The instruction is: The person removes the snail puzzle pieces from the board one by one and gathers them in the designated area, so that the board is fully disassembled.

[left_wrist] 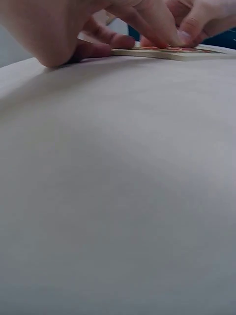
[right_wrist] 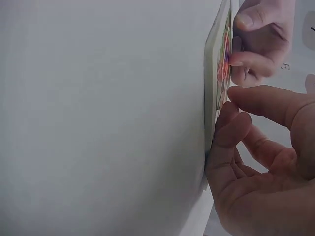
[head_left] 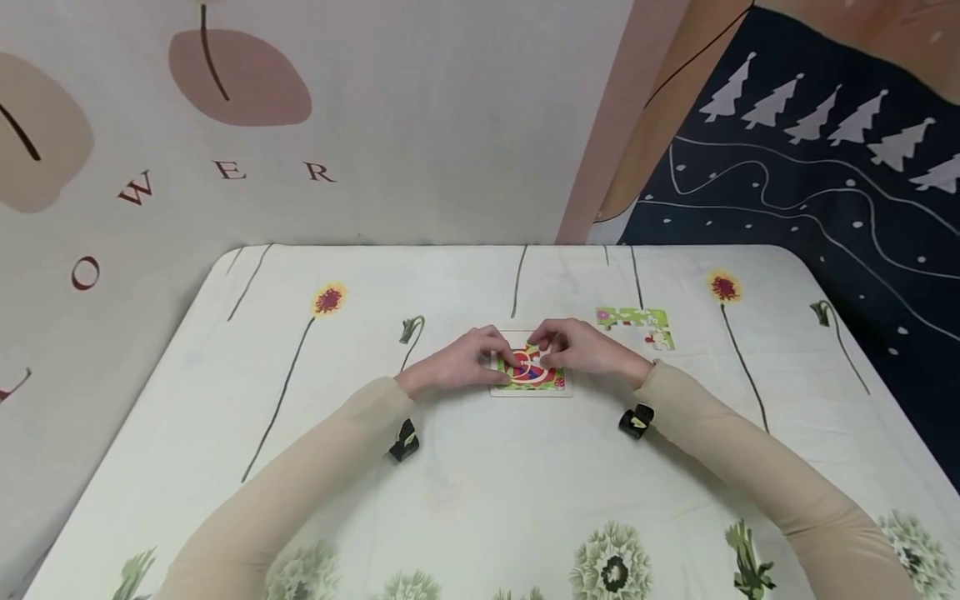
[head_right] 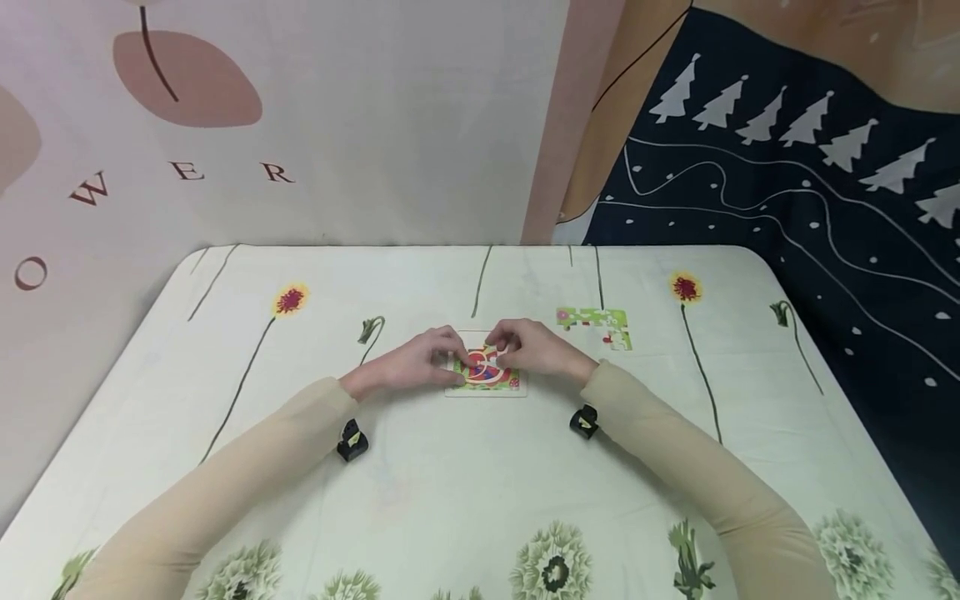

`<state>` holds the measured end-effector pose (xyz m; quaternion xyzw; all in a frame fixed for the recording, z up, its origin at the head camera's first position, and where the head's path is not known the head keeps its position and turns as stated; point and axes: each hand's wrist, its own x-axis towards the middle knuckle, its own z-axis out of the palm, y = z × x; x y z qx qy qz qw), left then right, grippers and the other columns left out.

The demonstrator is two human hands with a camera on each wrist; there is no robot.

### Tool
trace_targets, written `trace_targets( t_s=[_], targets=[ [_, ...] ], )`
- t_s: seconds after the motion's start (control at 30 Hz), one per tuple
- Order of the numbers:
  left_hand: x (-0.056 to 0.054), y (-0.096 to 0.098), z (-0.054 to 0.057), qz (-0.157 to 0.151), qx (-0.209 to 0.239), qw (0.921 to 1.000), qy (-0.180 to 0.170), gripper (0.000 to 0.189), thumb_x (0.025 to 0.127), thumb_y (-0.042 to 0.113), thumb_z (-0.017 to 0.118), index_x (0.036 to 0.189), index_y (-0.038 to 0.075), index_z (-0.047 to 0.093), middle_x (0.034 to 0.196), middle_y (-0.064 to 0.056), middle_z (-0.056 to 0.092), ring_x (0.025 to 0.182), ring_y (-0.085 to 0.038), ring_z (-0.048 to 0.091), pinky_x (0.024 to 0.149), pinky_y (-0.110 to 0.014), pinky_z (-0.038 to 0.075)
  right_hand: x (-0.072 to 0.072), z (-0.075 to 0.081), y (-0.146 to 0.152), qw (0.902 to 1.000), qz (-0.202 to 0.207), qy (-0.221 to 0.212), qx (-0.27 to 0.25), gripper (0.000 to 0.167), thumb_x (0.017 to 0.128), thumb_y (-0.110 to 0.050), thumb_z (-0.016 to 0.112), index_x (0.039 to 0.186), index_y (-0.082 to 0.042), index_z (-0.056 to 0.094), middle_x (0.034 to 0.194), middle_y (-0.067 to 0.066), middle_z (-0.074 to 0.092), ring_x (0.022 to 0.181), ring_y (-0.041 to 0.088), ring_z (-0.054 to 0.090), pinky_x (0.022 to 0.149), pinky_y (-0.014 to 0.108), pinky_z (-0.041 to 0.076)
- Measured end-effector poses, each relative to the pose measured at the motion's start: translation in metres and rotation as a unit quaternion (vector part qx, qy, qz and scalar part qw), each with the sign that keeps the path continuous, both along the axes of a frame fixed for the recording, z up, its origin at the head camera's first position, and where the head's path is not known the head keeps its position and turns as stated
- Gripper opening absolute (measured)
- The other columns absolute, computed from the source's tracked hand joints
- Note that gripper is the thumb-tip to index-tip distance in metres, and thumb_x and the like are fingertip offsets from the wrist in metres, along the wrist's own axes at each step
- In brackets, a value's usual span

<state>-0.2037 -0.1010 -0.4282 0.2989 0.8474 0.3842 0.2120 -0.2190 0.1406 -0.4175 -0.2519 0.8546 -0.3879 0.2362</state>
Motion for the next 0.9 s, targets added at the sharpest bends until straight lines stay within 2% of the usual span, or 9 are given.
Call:
trace_targets(
  t_s=[0.17,0.37,0.5,0.9],
  targets=[
    [0.0,0.006,-0.004,0.016,0.013,0.9995,0.022,0.018,0.087,0.013,0.074,0.103,0.006,0.071,0.1,-0.007,0.059,0.096,-0.018,0.047,0.087,-0.029,0.035,0.0,-0.002,0.0,1.0,0.001,0.002,0.003,0.031,0.09,-0.004,0.066,0.12,0.001,0.062,0.105,0.015,0.063,0.081,0.013,0.056,0.077,0.029,0.046],
    [0.003,0.016,-0.004,0.058,-0.027,0.997,0.043,0.028,0.083,0.022,0.079,0.1,0.009,0.062,0.093,-0.003,0.053,0.09,-0.018,0.041,0.083,-0.029,0.028,0.001,-0.001,0.0,1.0,0.0,0.006,0.004,0.029,0.09,-0.004,0.067,0.119,0.001,0.062,0.103,0.014,0.063,0.08,0.014,0.054,0.077,0.029,0.045],
    [0.005,0.021,-0.003,0.078,-0.047,0.9949,0.043,0.031,0.082,0.027,0.081,0.096,0.011,0.059,0.092,-0.001,0.052,0.088,-0.018,0.038,0.08,-0.03,0.025,0.001,0.0,0.0,1.0,-0.002,0.005,0.006,0.029,0.091,-0.004,0.067,0.119,0.001,0.062,0.104,0.014,0.062,0.08,0.014,0.054,0.077,0.029,0.045],
    [0.004,0.022,-0.005,0.081,-0.05,0.9948,0.035,0.028,0.083,0.026,0.08,0.093,0.011,0.059,0.091,-0.001,0.049,0.089,-0.019,0.036,0.079,-0.031,0.024,0.0,-0.001,0.001,0.9999,0.003,-0.01,-0.01,0.032,0.092,-0.005,0.065,0.123,0.001,0.058,0.103,0.015,0.059,0.081,0.016,0.052,0.077,0.029,0.043]
  ],
)
